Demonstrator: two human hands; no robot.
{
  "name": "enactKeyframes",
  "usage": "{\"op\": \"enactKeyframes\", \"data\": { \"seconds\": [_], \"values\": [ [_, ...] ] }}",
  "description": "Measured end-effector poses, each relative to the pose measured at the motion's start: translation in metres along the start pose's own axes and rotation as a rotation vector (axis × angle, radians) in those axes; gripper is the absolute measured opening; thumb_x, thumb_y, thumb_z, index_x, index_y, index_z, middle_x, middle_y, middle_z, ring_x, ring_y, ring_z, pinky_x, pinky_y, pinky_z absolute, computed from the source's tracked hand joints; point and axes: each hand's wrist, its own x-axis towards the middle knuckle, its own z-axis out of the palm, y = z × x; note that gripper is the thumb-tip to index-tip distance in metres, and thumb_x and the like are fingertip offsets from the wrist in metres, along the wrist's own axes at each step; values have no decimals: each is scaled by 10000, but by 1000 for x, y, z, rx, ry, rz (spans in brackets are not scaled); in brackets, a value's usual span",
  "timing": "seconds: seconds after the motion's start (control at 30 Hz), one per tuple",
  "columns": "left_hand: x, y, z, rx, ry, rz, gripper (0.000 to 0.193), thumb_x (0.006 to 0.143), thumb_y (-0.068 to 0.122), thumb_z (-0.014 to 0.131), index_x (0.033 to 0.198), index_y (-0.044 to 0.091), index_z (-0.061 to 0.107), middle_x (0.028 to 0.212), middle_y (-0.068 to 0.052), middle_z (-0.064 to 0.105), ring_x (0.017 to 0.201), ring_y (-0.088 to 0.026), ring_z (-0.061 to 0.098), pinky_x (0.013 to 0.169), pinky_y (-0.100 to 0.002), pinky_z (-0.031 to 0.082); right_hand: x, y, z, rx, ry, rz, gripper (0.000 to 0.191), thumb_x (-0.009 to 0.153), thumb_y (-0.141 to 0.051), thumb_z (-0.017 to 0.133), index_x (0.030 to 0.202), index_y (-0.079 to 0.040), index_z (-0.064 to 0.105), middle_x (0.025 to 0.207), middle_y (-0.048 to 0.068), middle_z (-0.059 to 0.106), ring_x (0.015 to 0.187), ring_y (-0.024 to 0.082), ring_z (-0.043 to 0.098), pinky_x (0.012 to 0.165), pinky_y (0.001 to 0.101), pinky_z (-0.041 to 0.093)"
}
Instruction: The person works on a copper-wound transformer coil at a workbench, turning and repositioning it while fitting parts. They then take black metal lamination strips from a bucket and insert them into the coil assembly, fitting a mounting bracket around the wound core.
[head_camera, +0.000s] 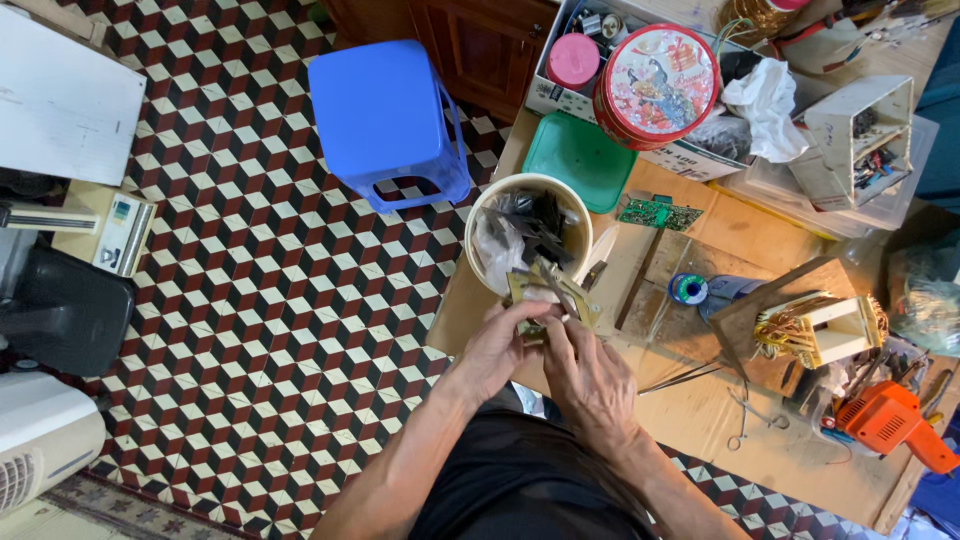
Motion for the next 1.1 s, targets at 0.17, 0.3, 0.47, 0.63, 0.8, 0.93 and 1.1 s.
{"op": "enactKeyframes", "data": {
  "seconds": [0.17, 0.3, 0.47, 0.63, 0.8, 0.93, 1.1],
  "values": [
    [17, 7, 8, 447, 171, 109, 627, 786, 178, 665, 1376, 17, 526, 1106, -101, 723, 1024, -180, 682, 923, -346, 547, -47, 22, 7, 300, 181, 44, 538, 921, -162, 694, 1398, 2, 509, 1351, 222, 593, 1084, 338, 694, 895, 382, 597],
    [-3, 20, 21, 650, 241, -3, 778, 788, 151, 603, 1525, 73, 365, 1132, -140, 741, 979, -212, 750, 953, -301, 527, -64, 57, 16, 496, -27, 797, 481, 938, -164, 681, 1381, -14, 567, 1169, 160, 663, 932, 255, 705, 819, 389, 575],
    [-11, -4, 34, 568, 284, 43, 879, 791, 112, 578, 1589, 93, 210, 1191, -104, 741, 1016, -216, 728, 958, -333, 538, -57, 75, 36, 769, -48, 805, 438, 953, -165, 597, 1362, -11, 593, 1150, 155, 741, 1027, 241, 715, 875, 391, 556],
    [10, -30, 34, 709, 311, 347, 866, 823, 83, 610, 1593, 3, 222, 1171, -112, 764, 1156, -242, 669, 1020, -339, 506, -21, 58, 27, 965, 18, 778, 419, 977, -188, 626, 1338, 22, 590, 1181, 132, 725, 1020, 193, 707, 816, 331, 580],
    [3, -30, 36, 1095, 269, 605, 831, 874, 59, 626, 1597, -20, 224, 1472, -255, 529, 1307, -327, 583, 1076, -389, 479, 25, 55, 19, 1115, 10, 856, 399, 922, -90, 610, 1312, -6, 598, 980, 110, 760, 820, 154, 723, 678, 293, 575],
    [-3, -25, 47, 1221, 286, 632, 833, 898, 102, 628, 1608, 7, 202, 1427, -299, 498, 1235, -347, 609, 1009, -408, 542, 34, 54, 11, 1083, 157, 789, 234, 971, -107, 638, 1161, 15, 702, 920, 60, 763, 783, 94, 684, 686, 247, 564],
    [10, -22, 59, 1109, 452, 369, 630, 982, 216, 598, 1542, 92, 337, 1224, -193, 676, 987, -274, 737, 850, -407, 588, 24, 57, 4, 918, 481, 722, 170, 1023, -135, 664, 1099, 10, 710, 875, 33, 668, 754, 54, 588, 646, 243, 488]
  ]
}}
